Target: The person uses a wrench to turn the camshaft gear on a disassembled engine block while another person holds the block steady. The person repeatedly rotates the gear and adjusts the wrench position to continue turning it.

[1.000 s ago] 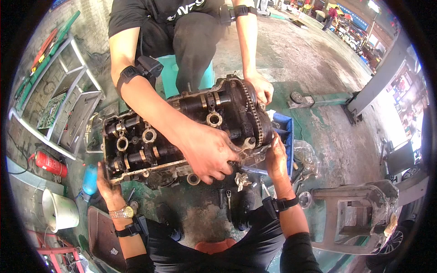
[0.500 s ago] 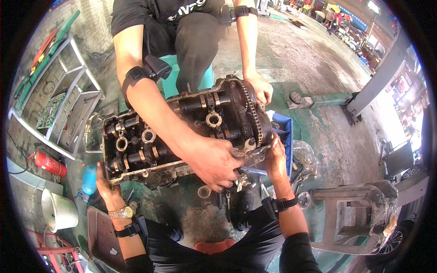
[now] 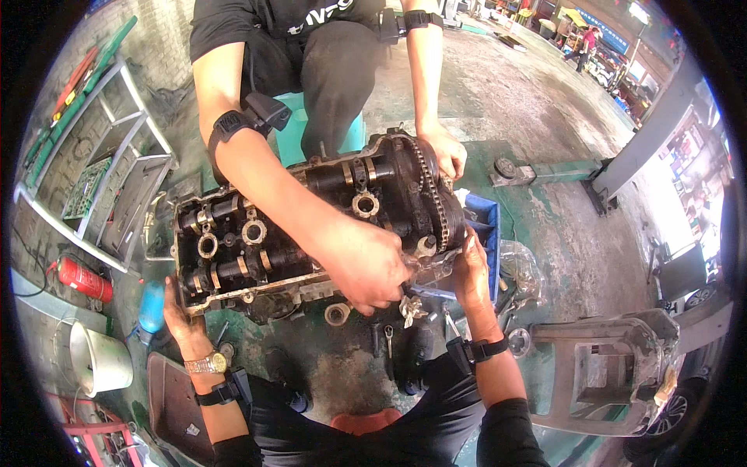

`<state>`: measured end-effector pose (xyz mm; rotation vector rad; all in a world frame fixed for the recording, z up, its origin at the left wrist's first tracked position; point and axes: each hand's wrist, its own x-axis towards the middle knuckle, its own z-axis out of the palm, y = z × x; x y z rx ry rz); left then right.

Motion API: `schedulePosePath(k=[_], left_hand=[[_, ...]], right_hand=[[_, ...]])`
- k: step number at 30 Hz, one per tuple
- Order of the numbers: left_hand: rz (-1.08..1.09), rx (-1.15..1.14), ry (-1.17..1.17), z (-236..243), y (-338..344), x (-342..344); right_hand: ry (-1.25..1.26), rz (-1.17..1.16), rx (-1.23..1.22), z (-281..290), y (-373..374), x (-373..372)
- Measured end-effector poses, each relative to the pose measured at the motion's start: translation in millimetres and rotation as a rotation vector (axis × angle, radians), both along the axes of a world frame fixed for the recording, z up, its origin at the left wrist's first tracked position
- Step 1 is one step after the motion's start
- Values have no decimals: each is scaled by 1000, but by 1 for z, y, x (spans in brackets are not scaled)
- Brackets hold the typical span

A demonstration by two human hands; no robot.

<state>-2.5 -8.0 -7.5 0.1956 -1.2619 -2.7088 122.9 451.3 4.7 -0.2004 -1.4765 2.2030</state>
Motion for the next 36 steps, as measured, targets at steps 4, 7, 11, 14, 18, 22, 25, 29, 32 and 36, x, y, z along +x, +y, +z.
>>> schedulePosePath(k=[4, 7, 11, 14, 18, 22, 25, 29, 32, 36], left_hand=[[11, -7, -6, -1, -1, -1], [9, -12, 4, -2, -2, -2], [-29, -19, 27, -4, -4, -2], [-19, -23, 6, -4, -4, -2], [8, -20, -16, -3, -3, -1], [20, -23, -27, -2, -2, -2], [18, -27, -27, -3, -2, -2], [29, -34, 5, -6, -3, -1], [16, -28, -9, -6, -4, -2], [16, -31, -8, -4, -3, -3]], right_hand=[[-5, 5, 6, 3, -1, 0], [9, 13, 7, 3, -1, -1], [24, 24, 31, 3, -1, -1], [40, 37, 11, 2, -1, -2], [40, 24, 23, 1, 0, -3], [41, 31, 17, 2, -1, -2], [57, 22, 17, 3, -1, -2], [27, 36, 10, 3, 0, -1], [20, 27, 8, 1, 0, -2], [18, 27, 2, 0, 0, -2]])
